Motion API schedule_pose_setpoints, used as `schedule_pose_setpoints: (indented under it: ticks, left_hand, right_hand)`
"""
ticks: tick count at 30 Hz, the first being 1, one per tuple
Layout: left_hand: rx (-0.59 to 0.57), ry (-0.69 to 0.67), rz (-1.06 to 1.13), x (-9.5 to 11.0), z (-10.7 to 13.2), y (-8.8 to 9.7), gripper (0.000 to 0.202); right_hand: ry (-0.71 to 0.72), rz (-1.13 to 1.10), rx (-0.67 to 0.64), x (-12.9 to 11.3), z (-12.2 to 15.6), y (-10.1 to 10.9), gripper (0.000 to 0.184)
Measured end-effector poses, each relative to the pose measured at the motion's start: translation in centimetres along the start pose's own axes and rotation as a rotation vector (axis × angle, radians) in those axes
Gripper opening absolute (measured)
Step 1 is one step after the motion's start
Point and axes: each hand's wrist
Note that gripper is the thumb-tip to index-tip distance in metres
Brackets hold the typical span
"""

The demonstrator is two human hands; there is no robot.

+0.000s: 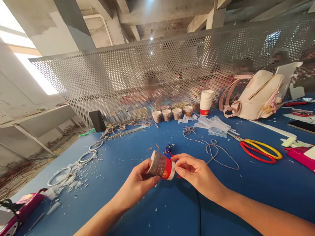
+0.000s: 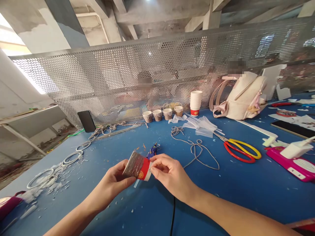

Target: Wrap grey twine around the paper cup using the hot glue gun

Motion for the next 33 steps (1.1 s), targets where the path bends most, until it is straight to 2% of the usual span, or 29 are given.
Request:
schedule_pose_setpoints:
  ticks: [3, 6, 9, 12, 20, 26, 33]
  left_hand:
    - [-0.028, 0.015, -0.033, 0.2, -0.1, -0.3, 0.024]
    - [-0.005, 0.028, -0.063, 0.5, -0.2, -0.5, 0.029]
    - [0.014, 0.07, -0.03, 0.6, -0.2, -0.5, 0.022]
    - [0.015, 0.1, -0.015, 0.4, -0.1, -0.5, 0.02]
    - [-0.048, 0.11, -0.026, 0.7, -0.1, -0.8, 0.017]
    - [-0.055, 0.167, 0.012, 1.3, -0.1, -1.3, 0.01]
    - [-0.048, 0.238, 0.044, 1.2, 0.0, -1.4, 0.012]
  right_hand:
    - [0.008, -0.04, -0.015, 0.0, 0.0, -0.2, 0.014]
    - [0.214, 0.086, 0.056, 0.2, 0.1, -0.3, 0.011]
    - [0.427, 0.219, 0.073, 0.6, 0.3, -0.5, 0.013]
    - [0.518, 0.28, 0.071, 0.7, 0.3, -0.6, 0.014]
    - [0.546, 0.387, 0.138, -0.1, 0.3, -0.5, 0.014]
    - [0.565, 0.439, 0.135, 0.4, 0.4, -1.1, 0.015]
    - [0.541, 0.414, 0.115, 0.8, 0.2, -1.5, 0.014]
Point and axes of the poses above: each hand's wrist, its own z-axis away from the middle knuckle, its own y-axis out of the back of the hand, x = y × z, and after that the axes turned 11 degrees about -y, right-handed
